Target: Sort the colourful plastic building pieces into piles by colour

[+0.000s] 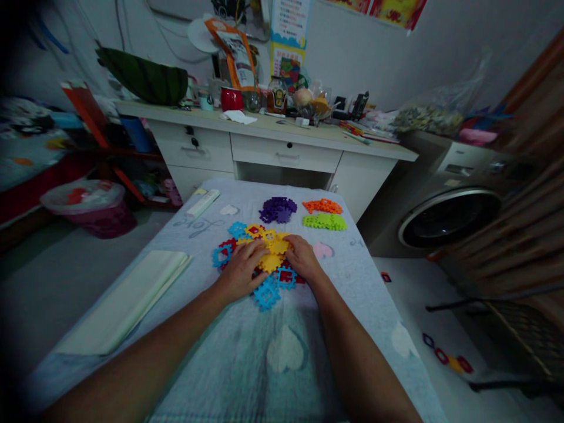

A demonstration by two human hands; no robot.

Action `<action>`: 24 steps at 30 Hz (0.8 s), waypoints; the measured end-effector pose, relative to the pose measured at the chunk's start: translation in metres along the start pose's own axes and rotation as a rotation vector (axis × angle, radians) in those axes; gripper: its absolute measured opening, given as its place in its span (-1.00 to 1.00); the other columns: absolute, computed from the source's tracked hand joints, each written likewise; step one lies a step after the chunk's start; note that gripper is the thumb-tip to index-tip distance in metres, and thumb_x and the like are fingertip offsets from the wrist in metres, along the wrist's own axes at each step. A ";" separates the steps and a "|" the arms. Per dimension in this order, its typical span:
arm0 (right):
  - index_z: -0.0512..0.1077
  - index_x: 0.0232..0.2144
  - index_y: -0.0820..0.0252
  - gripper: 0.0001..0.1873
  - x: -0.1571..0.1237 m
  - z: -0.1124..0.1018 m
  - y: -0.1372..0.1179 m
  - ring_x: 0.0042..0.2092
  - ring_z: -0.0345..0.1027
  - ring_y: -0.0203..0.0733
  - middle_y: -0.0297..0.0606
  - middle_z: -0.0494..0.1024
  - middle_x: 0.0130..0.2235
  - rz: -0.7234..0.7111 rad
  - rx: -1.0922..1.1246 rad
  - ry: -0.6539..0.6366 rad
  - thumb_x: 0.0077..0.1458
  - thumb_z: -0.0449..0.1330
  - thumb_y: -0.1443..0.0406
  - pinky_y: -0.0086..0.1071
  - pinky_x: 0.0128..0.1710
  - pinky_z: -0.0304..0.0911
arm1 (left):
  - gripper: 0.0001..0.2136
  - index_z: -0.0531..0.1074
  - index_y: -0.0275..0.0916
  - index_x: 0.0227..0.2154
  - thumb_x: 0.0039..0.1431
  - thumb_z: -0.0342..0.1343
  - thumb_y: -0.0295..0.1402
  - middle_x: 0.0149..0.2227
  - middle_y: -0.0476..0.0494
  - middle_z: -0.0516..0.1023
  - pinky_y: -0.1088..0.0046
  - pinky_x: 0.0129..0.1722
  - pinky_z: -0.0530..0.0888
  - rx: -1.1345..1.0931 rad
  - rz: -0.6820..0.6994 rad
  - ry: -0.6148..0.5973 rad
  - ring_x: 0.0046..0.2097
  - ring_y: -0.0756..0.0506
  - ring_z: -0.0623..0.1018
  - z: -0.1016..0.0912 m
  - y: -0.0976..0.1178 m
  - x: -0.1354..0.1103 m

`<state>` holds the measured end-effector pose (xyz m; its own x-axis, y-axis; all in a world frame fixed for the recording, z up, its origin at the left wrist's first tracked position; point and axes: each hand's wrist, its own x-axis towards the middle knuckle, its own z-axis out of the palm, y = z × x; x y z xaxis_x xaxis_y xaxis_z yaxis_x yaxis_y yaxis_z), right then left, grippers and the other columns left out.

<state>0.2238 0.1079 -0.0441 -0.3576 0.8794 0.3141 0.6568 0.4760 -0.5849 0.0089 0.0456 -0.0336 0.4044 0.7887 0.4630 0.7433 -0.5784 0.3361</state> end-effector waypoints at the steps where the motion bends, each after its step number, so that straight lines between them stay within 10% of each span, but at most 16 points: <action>1: 0.38 0.03 0.22 -0.49 0.000 -0.001 -0.003 0.09 0.31 -0.08 -0.09 0.46 0.05 0.001 0.015 -0.006 -0.01 0.02 0.39 -0.13 0.18 0.15 | -0.57 0.37 -0.23 0.02 0.06 0.20 -0.32 0.16 -0.31 0.32 0.03 0.18 0.23 -0.002 0.003 -0.001 0.19 -0.28 0.32 0.000 0.000 0.000; 12: 0.23 0.15 0.16 -0.35 -0.004 -0.020 -0.035 0.03 0.35 -0.12 -0.18 0.45 0.07 -0.055 0.124 -0.126 -0.04 0.16 0.35 -0.25 0.08 0.21 | -0.78 0.43 -0.22 -0.10 0.21 0.03 -0.46 -0.06 -0.22 0.55 0.20 0.02 0.44 -0.041 0.013 0.116 -0.02 -0.17 0.52 0.006 -0.013 0.004; 17: 0.41 -0.16 0.16 -0.72 -0.003 -0.016 -0.035 -0.23 0.40 -0.22 -0.28 0.53 -0.25 0.019 0.109 -0.130 0.04 0.08 0.38 -0.36 -0.17 0.28 | -0.82 0.41 -0.24 -0.15 0.28 -0.06 -0.39 -0.16 -0.21 0.54 0.29 -0.08 0.46 -0.074 -0.096 0.188 -0.10 -0.15 0.53 0.000 -0.017 0.004; 24: 0.41 -0.32 0.18 -0.83 -0.001 -0.016 -0.028 -0.32 0.33 -0.25 -0.22 0.46 -0.23 0.048 0.027 0.115 0.02 0.06 0.40 -0.38 -0.26 0.25 | -0.81 0.29 -0.19 -0.44 0.26 -0.04 -0.24 -0.43 -0.03 0.39 0.43 -0.34 0.35 -0.088 -0.338 0.267 -0.35 -0.08 0.44 -0.015 -0.021 -0.001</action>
<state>0.2170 0.0938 -0.0161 -0.2465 0.8964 0.3685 0.6525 0.4346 -0.6207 -0.0151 0.0534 -0.0285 -0.0143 0.8620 0.5068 0.7572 -0.3216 0.5685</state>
